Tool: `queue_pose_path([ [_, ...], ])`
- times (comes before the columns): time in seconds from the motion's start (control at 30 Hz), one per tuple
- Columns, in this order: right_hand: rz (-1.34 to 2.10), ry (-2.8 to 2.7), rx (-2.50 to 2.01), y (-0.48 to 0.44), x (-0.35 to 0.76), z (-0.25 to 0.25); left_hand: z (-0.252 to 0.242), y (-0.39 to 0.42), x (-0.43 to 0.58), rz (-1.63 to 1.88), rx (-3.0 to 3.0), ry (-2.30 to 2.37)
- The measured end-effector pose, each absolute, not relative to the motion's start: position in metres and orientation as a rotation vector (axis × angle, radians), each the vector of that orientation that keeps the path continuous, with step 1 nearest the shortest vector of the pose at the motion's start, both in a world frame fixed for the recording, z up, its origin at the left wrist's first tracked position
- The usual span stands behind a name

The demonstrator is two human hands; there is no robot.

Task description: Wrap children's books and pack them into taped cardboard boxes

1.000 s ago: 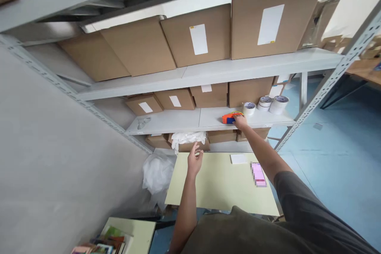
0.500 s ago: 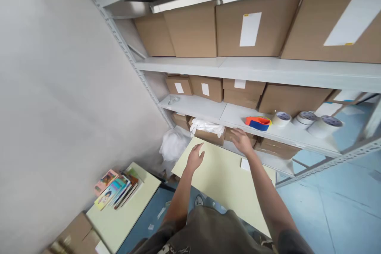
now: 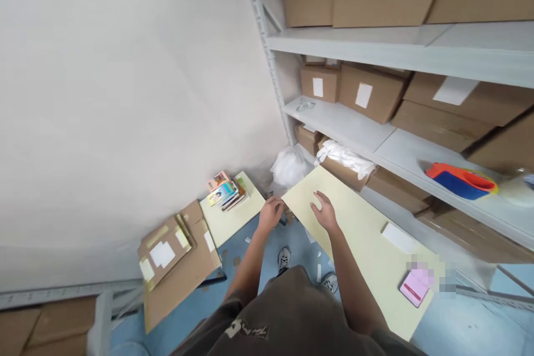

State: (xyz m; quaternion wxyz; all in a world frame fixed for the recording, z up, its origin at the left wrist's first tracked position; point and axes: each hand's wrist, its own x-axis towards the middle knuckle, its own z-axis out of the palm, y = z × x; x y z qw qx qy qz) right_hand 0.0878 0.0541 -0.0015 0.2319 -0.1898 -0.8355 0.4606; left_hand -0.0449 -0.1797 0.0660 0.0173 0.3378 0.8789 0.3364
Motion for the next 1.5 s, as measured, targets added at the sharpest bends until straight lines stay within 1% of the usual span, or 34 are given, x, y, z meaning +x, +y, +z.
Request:
queue_pose_path([
  [0.27, 1.189, -2.472, -0.365, -0.020, 0.003, 0.002, 0.043, -0.265, -0.095, 1.150, 0.808, 2.774],
  [0.47, 1.142, -2.668, -0.161, -0.110, -0.086, -0.012, 0.016, -0.351, -0.171, 1.372, 0.565, 2.763],
  [0.67, 1.140, -2.853, -0.023, -0.192, -0.182, -0.026, -0.014, -0.439, -0.240, 1.421, 0.352, 2.715],
  [0.8, 1.118, -2.940, 0.061, -0.230, -0.237, -0.033, -0.027, -0.482, -0.273, 1.478, 0.234, 2.648],
  [0.9, 1.060, -3.019, 0.088, -0.248, -0.269, -0.042, -0.039, -0.500, -0.290, 1.534, 0.085, 2.599],
  [1.03, 0.906, -3.240, 0.085, -0.267, -0.296, -0.051, -0.059, -0.502, -0.299, 1.638, -0.243, 2.425],
  [1.13, 0.738, -3.439, 0.077, -0.288, -0.302, -0.051, -0.071, -0.496, -0.296, 1.696, -0.495, 2.232],
  [1.23, 0.592, -3.502, 0.186, -0.315, -0.297, -0.051, -0.081, -0.497, -0.292, 1.770, -0.540, 2.170],
  [1.3, 0.649, -3.465, 0.270, -0.330, -0.291, -0.053, -0.087, -0.503, -0.291, 1.817, -0.529, 2.217],
  [1.37, 0.841, -3.383, 0.314, -0.338, -0.286, -0.058, -0.093, -0.513, -0.292, 1.858, -0.589, 2.226],
  [1.5, 1.182, -3.155, 0.270, -0.328, -0.276, -0.069, -0.097, -0.528, -0.293, 1.977, -0.706, 2.051],
])
